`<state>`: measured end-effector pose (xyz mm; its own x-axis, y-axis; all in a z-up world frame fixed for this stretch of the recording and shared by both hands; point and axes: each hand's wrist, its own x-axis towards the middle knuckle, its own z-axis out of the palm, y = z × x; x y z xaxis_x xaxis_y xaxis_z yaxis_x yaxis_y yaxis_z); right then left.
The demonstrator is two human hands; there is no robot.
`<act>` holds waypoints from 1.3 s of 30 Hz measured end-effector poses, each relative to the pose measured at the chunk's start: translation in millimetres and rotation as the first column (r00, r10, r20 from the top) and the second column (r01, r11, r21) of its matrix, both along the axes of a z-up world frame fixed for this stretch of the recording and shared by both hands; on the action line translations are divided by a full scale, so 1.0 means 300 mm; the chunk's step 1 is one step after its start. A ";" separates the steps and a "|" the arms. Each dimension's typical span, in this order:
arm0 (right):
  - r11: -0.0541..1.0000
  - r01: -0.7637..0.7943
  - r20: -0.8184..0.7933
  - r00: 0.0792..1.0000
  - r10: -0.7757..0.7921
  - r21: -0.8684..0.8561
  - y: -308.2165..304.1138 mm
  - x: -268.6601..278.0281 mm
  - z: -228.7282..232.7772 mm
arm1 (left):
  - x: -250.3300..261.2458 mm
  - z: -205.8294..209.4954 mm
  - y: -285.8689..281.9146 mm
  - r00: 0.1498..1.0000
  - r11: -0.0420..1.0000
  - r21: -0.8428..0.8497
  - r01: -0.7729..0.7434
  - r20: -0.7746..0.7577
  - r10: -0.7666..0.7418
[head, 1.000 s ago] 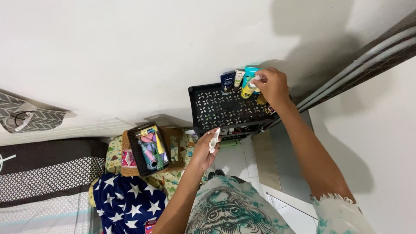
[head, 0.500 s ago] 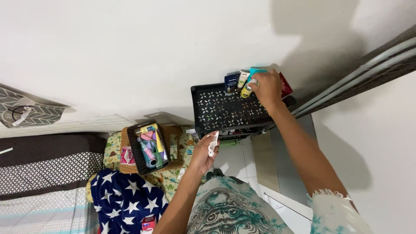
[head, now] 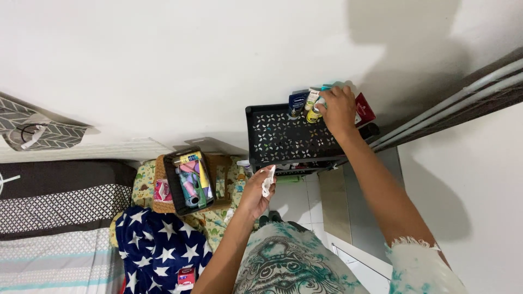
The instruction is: Wiping down skincare and cosmetic bottles with a cloth.
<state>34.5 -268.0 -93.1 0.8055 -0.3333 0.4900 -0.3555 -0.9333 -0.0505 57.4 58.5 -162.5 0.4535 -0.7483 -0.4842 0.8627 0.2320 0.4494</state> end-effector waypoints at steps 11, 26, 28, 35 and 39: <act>0.898 -0.079 0.157 0.988 0.011 0.432 0.209 -0.144 -0.054 | -0.006 0.109 -0.011 0.986 0.990 0.144 0.001 0.162 -0.025; -0.080 -0.258 0.243 0.956 -0.164 0.963 0.518 -0.322 -0.251 | -0.113 0.117 -0.136 0.612 0.981 0.112 -0.157 0.791 0.008; -0.115 -0.252 0.229 0.956 -0.182 0.961 0.505 -0.330 -0.260 | -0.116 0.151 -0.133 0.678 0.976 0.165 -0.139 0.735 -0.028; -0.097 -0.339 0.321 0.933 -0.161 0.936 0.505 -0.329 -0.173 | -0.113 0.143 -0.078 0.700 0.918 0.341 -0.202 0.706 -0.108; -0.153 -0.218 0.217 0.976 -0.025 0.964 0.552 -0.304 -0.135 | -0.111 0.094 -0.030 0.666 0.870 0.377 -0.316 0.742 -0.079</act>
